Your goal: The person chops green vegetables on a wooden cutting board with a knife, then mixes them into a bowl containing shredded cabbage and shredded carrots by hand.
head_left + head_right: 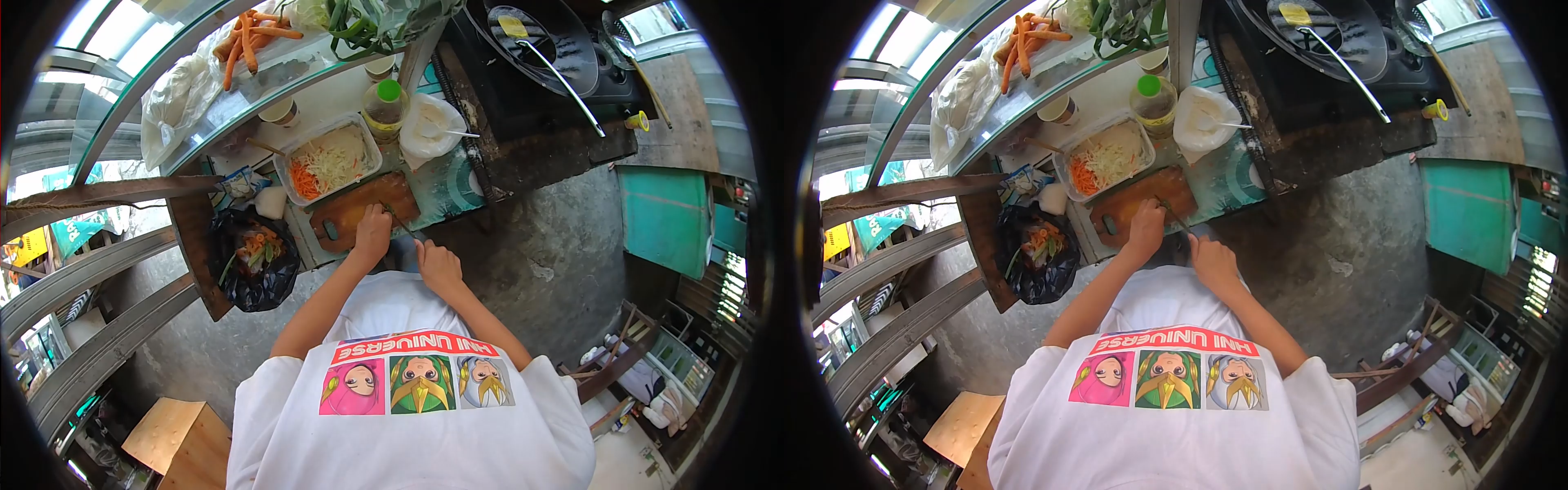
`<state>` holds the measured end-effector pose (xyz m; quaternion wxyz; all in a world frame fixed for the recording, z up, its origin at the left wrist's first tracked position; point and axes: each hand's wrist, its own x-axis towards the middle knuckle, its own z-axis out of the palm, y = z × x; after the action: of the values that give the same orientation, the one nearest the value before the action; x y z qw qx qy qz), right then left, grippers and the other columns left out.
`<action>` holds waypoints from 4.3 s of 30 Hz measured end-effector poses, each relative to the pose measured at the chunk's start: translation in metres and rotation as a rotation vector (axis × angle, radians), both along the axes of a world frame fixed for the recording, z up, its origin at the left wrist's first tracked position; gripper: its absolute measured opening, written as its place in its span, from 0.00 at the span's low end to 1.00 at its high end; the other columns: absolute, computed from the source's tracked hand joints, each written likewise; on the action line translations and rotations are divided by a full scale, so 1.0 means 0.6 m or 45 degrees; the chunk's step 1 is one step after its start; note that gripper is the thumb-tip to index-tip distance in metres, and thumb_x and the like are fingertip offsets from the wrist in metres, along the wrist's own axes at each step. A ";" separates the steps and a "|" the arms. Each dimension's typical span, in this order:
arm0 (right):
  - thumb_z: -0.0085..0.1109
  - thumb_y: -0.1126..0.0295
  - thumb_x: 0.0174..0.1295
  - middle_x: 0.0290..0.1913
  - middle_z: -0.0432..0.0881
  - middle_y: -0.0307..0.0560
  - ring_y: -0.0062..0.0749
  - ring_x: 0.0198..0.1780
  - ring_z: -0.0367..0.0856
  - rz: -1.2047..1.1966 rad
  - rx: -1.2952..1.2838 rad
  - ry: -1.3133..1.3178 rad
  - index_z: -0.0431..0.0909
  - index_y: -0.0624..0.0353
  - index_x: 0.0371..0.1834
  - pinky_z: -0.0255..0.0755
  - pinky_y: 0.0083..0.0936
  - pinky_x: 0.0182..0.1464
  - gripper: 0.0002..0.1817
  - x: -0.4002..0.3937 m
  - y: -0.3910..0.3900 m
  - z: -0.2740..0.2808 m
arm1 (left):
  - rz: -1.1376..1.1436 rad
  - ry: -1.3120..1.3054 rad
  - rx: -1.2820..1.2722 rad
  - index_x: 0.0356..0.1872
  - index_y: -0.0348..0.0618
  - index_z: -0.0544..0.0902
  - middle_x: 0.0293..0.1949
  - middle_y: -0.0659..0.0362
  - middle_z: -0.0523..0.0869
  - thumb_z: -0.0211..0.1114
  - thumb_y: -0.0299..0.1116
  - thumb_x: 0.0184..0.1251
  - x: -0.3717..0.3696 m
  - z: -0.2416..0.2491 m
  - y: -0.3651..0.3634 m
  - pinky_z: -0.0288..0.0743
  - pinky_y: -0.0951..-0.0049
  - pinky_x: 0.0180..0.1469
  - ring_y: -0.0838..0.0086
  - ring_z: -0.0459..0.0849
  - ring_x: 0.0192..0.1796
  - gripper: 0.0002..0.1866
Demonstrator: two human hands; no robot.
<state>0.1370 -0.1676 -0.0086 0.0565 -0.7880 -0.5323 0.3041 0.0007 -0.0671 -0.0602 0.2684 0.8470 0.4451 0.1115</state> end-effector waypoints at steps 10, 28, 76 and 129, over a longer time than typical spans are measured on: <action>0.40 0.54 0.71 0.20 0.79 0.63 0.59 0.25 0.81 0.053 -0.010 -0.067 0.75 0.64 0.27 0.75 0.49 0.30 0.25 -0.008 0.007 -0.057 | 0.007 -0.002 -0.041 0.24 0.31 0.78 0.36 0.45 0.76 0.55 0.16 0.47 -0.001 -0.003 0.003 0.77 0.59 0.42 0.51 0.76 0.44 0.04; 0.40 0.53 0.70 0.20 0.79 0.64 0.60 0.26 0.81 0.016 0.010 -0.067 0.75 0.64 0.26 0.75 0.49 0.30 0.26 -0.012 0.001 -0.055 | -0.014 -0.007 -0.052 0.27 0.30 0.78 0.36 0.46 0.76 0.57 0.14 0.43 -0.006 0.000 0.003 0.76 0.60 0.44 0.52 0.75 0.45 0.07; 0.38 0.52 0.71 0.25 0.80 0.67 0.63 0.30 0.81 -0.047 -0.023 0.082 0.77 0.65 0.28 0.75 0.51 0.34 0.27 0.001 0.013 -0.026 | 0.071 -0.251 -0.013 0.31 0.33 0.83 0.32 0.49 0.81 0.56 0.19 0.50 -0.019 -0.010 -0.011 0.74 0.63 0.45 0.56 0.78 0.41 0.09; 0.45 0.54 0.69 0.18 0.78 0.60 0.55 0.22 0.81 0.118 0.132 -0.112 0.74 0.61 0.23 0.74 0.45 0.24 0.23 -0.018 0.000 -0.078 | 0.274 -0.372 -0.206 0.28 0.32 0.82 0.32 0.47 0.82 0.60 0.20 0.52 -0.020 -0.009 -0.008 0.75 0.60 0.40 0.51 0.81 0.36 0.04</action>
<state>0.1260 -0.1674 -0.0555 0.0596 -0.7711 -0.5853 0.2437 -0.0113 -0.0716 -0.0656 0.3840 0.7450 0.4969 0.2250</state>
